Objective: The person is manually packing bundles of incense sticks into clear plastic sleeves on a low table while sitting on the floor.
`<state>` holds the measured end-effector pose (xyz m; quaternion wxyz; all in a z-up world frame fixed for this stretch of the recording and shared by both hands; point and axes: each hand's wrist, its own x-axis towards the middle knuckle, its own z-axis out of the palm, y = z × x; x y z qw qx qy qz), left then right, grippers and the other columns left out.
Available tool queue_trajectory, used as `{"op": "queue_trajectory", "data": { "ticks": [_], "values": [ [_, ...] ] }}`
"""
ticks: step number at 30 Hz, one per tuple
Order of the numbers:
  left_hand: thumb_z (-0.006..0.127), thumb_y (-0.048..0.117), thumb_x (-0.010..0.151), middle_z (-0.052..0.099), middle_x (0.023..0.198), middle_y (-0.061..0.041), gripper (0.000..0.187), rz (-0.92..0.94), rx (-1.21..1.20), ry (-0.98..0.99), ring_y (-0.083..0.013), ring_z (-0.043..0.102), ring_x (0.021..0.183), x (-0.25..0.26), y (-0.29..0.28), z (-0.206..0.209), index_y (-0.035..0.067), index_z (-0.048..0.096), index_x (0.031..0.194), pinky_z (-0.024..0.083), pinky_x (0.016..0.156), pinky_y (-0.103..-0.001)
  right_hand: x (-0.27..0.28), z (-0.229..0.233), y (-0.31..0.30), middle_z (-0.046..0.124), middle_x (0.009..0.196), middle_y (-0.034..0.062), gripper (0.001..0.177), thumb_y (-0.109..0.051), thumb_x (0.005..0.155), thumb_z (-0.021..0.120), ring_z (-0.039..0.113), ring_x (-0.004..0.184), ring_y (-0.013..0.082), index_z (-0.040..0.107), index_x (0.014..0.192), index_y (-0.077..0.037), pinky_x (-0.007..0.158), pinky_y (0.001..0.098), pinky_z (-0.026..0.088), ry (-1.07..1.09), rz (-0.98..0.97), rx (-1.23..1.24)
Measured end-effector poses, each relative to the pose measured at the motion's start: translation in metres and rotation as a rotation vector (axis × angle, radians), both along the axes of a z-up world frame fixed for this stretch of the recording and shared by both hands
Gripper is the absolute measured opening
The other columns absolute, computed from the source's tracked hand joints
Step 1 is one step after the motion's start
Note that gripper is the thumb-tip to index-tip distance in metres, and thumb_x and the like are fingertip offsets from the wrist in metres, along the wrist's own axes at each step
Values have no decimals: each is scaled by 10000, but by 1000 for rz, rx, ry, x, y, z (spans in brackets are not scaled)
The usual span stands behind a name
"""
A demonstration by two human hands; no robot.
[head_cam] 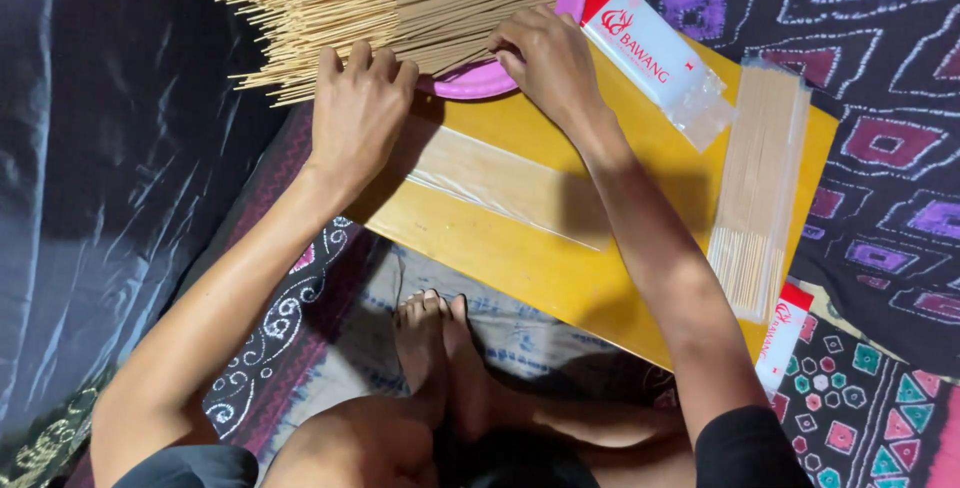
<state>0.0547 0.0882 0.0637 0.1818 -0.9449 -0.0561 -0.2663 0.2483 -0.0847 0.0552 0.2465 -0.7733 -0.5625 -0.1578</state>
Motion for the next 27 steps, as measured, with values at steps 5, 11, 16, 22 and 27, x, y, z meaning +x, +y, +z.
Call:
{"op": "queue_trajectory", "data": {
  "ticks": [5,11,16,22,27],
  "values": [
    [705,219,916,676,856,-29,93,9,-62,6,-194,571,827,-4,10,0,127,699,911,423,806,-359,5,4,9,607,788,47,98,-15,791,788,555,664,241,714,845,-48,695,391,483,41,63,-57],
    [750,306,913,670,868,-11,166,-8,-99,-9,-186,567,845,-7,11,17,141,742,932,406,822,-359,-5,16,4,613,852,29,104,-4,814,794,574,688,224,711,851,-54,669,380,494,14,43,-21],
    [755,317,897,654,869,-12,170,-57,-42,-71,-187,544,894,-14,-5,46,147,749,911,386,845,-361,-22,37,-13,624,904,19,187,14,793,810,595,712,191,684,913,-54,639,348,490,-39,50,81],
    [732,237,945,631,931,-18,97,-94,103,-153,-184,497,910,-29,-50,106,145,712,922,358,876,-358,-63,76,-55,651,966,18,151,-13,857,794,634,754,211,770,1005,-39,685,345,502,-75,18,175],
    [918,212,1067,674,1209,-125,481,-324,147,-348,-291,619,994,-20,-85,143,118,676,1472,393,975,-487,-83,100,-114,630,990,56,197,49,895,780,553,699,202,795,1082,-9,641,333,467,-3,-91,300]
  ]
}}
